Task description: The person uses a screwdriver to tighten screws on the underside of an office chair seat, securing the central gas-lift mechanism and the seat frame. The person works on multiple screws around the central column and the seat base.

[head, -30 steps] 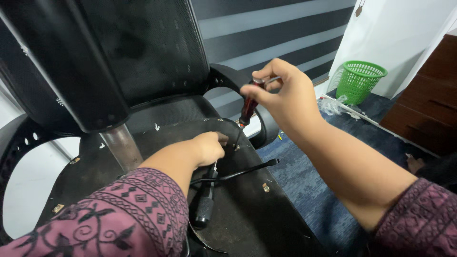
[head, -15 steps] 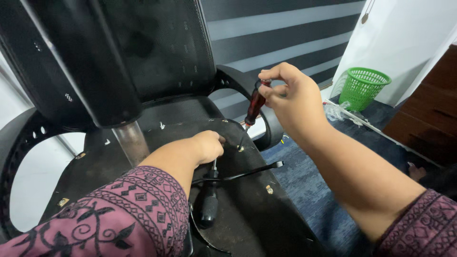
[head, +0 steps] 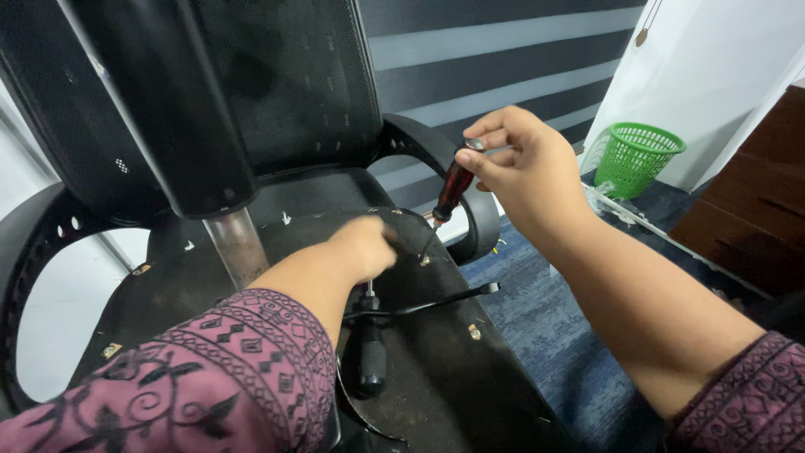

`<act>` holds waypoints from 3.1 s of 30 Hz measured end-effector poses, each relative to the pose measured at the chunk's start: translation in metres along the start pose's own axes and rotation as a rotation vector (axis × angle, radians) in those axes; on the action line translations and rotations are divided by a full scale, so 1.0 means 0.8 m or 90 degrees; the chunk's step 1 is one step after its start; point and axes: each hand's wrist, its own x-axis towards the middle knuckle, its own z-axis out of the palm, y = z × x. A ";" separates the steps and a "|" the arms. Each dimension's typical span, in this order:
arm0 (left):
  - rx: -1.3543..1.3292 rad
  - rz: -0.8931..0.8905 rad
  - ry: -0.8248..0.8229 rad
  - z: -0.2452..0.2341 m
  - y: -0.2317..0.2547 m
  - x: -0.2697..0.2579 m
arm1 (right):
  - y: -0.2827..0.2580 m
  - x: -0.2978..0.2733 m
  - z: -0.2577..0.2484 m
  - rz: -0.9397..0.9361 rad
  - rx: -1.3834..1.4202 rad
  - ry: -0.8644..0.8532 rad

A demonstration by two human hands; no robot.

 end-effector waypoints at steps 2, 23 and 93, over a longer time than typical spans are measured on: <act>-0.097 0.127 0.180 -0.014 0.020 -0.010 | 0.001 0.000 0.001 0.002 0.001 -0.015; 0.043 0.182 0.152 -0.147 0.104 -0.041 | -0.006 0.019 0.011 -0.033 0.069 -0.118; 0.153 0.227 0.045 -0.153 0.098 -0.039 | -0.003 0.010 0.024 -0.185 -0.016 -0.081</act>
